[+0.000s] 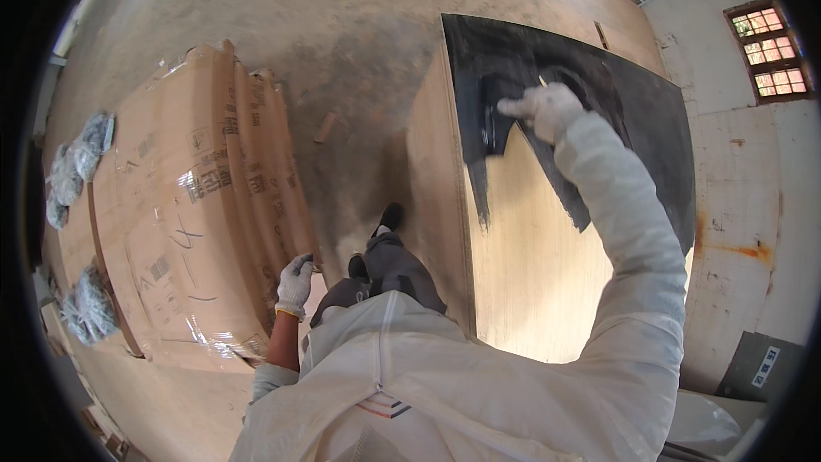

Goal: The person applies black paint to a large wooden board using a brush. They repeatedly dip the brush into a paint container and spread the paint across the surface in broad strokes, gradually covering more of the board.

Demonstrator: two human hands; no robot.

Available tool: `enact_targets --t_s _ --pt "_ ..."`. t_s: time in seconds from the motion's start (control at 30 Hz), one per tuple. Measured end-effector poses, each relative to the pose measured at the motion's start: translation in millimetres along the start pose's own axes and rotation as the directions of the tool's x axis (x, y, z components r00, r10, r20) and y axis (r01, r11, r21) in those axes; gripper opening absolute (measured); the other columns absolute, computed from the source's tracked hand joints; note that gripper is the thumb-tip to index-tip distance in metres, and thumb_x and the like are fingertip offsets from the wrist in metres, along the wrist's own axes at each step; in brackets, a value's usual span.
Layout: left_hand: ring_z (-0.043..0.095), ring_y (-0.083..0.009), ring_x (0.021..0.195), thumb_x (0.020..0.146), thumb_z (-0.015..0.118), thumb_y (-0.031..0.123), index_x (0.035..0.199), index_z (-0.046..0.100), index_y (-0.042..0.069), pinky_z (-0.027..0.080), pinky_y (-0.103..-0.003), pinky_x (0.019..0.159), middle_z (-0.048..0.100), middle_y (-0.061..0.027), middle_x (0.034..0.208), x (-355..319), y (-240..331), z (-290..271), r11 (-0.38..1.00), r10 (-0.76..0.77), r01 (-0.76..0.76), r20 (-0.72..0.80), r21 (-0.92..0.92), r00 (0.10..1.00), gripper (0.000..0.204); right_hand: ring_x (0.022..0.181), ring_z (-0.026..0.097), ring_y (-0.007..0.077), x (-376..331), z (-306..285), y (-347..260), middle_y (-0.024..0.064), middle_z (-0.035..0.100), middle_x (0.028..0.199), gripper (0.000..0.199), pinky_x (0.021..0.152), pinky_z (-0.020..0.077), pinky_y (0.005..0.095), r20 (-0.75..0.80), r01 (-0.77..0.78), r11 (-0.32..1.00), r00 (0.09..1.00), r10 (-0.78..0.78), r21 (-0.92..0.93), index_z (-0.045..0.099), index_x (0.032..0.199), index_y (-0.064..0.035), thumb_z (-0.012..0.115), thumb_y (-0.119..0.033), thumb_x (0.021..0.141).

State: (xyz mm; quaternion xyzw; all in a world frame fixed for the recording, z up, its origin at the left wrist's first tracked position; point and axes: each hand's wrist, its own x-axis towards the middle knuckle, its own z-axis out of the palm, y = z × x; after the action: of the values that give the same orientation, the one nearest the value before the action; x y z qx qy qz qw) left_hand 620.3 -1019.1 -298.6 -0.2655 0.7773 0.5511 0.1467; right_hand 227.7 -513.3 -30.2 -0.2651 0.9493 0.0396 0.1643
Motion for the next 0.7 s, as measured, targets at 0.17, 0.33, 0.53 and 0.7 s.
enact_targets --t_s 0.17,0.33,0.53,0.7 --pt "0.076 -0.0254 0.116 0.105 0.062 0.017 0.132 0.073 0.002 0.056 -0.035 0.102 0.079 -0.0165 0.125 -2 -13 22 0.999 -0.021 0.021 0.027 0.03 0.999 0.033 0.099 0.067 0.0237 -121 23 -67 -0.0004 0.066 0.094 0.061 0.089 0.0498 0.041 0.207 0.319 0.876 0.944 -0.258 -0.361 0.071 0.138 -0.0424 0.062 -0.007 0.089" --pt "0.075 -0.027 0.118 0.104 0.064 0.021 0.134 0.073 0.005 0.056 -0.036 0.103 0.078 -0.0168 0.127 -2 -4 28 0.998 -0.054 0.051 0.083 0.032 0.995 0.035 0.095 0.069 0.0236 -140 24 -30 0.0006 0.067 0.093 0.058 0.087 0.0504 0.041 0.194 0.041 0.914 0.98 0.042 -0.405 0.072 0.136 -0.044 0.064 -0.009 0.091" --pt "0.076 -0.0257 0.115 0.105 0.063 0.017 0.132 0.073 0.0 0.056 -0.036 0.102 0.079 -0.0166 0.124 -5 24 6 0.984 -0.004 -0.012 0.088 0.177 0.996 0.033 0.105 0.073 0.0344 -39 -9 43 0.0126 0.077 0.106 0.054 0.095 0.0572 0.041 -0.025 -0.111 0.965 0.994 0.108 -0.24 0.076 0.135 -0.0332 0.065 -0.002 0.092" --pt "0.076 -0.0264 0.111 0.105 0.063 0.017 0.129 0.073 -0.001 0.057 -0.036 0.101 0.08 -0.016 0.119 -13 19 -4 0.992 0.047 -0.049 0.023 0.115 0.999 0.032 0.095 0.071 0.0314 -29 -1 23 0.0096 0.072 0.093 0.054 0.09 0.0522 0.0421 0.07 0.157 0.981 0.986 -0.15 -0.115 0.077 0.132 -0.0361 0.071 -0.005 0.089"
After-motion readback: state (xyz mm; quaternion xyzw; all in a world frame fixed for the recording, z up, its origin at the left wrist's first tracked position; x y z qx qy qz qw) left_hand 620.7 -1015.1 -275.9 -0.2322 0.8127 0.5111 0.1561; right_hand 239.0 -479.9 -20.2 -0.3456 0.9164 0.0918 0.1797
